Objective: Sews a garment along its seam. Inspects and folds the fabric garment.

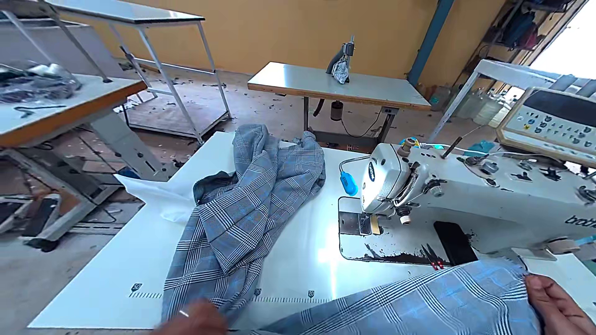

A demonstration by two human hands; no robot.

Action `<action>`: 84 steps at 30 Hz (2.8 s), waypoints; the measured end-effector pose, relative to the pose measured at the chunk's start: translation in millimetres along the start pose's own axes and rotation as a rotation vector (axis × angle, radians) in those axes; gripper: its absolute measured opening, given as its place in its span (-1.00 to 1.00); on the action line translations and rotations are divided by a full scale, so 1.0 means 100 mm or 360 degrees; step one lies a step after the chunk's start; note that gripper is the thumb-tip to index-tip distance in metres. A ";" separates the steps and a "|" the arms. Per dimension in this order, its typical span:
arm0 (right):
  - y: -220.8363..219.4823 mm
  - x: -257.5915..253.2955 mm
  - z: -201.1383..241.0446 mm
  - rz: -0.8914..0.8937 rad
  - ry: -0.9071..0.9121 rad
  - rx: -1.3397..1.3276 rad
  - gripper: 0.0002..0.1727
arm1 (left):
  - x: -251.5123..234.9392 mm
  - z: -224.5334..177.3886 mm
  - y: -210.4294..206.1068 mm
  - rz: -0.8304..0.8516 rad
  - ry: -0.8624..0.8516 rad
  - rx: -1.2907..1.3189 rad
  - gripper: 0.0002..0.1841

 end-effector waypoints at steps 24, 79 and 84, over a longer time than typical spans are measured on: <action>-1.86 0.66 -0.54 0.0997 -0.0130 0.0123 -0.61 | -1.61 -0.30 -1.10 0.0140 -0.0684 0.0104 -0.58; -1.74 0.72 -0.89 0.1184 0.0769 0.0174 -0.68 | -1.95 0.38 -1.38 0.1638 0.0813 -0.0721 -0.30; -1.63 0.82 -0.96 0.1258 0.0625 0.0289 -0.83 | -1.94 0.00 -1.35 0.1526 0.1065 -0.0547 -0.66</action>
Point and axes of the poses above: each hand's wrist, its own x-axis away from the middle knuckle, its own y-axis out of the back of the hand, z = x × y, the point moved 6 cm from there along -x, towards the middle knuckle, and after that the axes turned 7 degrees about z, right-handed, at the moved point
